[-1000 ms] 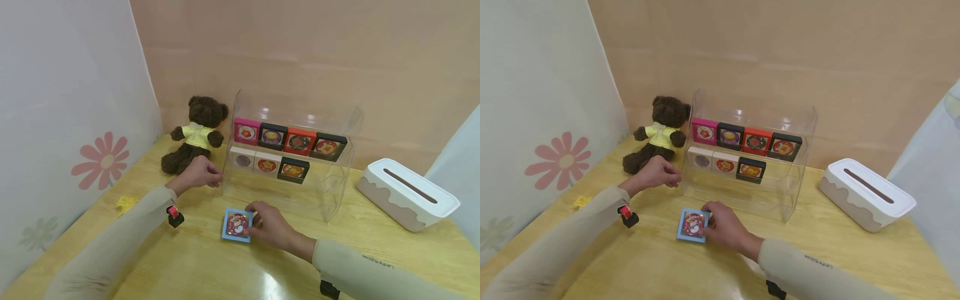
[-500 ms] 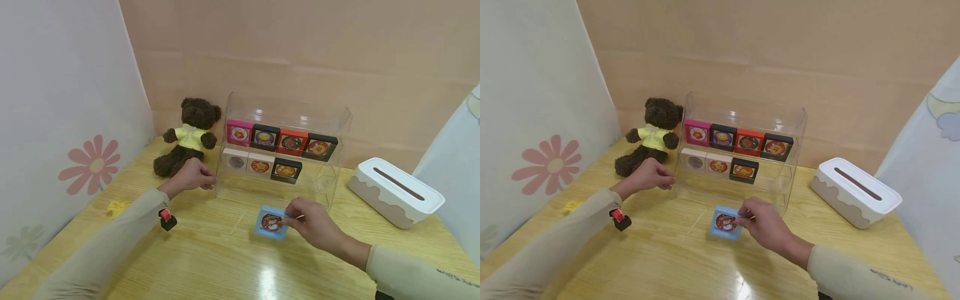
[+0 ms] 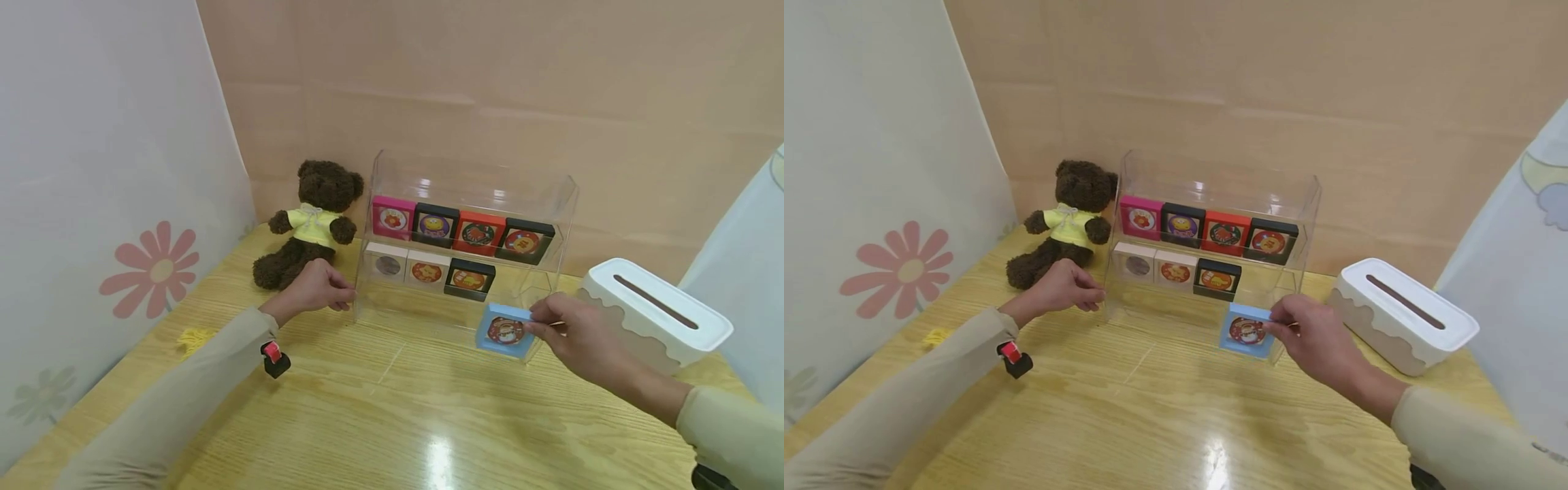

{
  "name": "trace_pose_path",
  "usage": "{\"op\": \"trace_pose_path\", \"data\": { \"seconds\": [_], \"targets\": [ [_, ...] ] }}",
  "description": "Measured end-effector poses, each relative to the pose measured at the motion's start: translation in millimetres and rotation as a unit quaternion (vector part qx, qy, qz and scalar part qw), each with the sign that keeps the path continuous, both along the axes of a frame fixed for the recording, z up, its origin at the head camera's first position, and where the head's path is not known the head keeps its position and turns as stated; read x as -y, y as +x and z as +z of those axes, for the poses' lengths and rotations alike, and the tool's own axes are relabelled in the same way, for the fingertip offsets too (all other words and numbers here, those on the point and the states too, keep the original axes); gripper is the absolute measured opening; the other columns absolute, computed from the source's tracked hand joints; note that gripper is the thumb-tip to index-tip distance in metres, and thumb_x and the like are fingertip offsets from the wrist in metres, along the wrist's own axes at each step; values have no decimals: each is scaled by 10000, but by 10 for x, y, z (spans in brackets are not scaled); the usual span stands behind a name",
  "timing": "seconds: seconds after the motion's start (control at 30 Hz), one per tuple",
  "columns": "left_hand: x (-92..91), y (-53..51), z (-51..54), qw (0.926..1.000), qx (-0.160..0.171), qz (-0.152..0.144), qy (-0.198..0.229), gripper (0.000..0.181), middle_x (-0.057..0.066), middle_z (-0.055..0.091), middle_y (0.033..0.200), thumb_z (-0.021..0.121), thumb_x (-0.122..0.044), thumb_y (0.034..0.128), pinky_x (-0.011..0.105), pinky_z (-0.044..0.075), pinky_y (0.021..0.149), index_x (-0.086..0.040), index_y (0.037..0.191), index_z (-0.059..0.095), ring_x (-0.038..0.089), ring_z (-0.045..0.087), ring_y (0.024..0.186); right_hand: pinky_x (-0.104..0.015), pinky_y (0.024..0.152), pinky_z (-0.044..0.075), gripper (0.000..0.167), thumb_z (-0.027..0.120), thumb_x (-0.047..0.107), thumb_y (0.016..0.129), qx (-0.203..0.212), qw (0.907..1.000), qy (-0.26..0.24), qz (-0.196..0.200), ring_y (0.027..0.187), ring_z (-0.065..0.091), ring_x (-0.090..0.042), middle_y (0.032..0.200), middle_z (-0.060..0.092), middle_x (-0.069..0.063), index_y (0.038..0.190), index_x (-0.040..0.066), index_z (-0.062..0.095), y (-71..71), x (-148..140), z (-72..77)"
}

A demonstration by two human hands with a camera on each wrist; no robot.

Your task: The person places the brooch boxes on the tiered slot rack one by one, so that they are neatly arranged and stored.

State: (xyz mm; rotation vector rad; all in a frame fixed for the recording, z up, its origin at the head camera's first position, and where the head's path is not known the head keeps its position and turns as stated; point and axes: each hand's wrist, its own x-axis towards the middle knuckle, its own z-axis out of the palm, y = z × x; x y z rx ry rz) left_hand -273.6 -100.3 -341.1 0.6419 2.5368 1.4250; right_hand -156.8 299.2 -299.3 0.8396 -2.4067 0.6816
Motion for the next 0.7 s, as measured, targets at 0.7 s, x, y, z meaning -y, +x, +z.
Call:
{"op": "trace_pose_path", "data": {
  "seconds": [0.7],
  "targets": [
    [-5,20,10,10000,61,34,23,129,121,696,716,700,-56,856,442,570,625,63,882,742,278,685,645,-32,577,426,219,811,-82,665,-1012,9898,551,-841,628,670,-259,825,686,-115,769,16,645,-314,-288,490]
  ]
}}
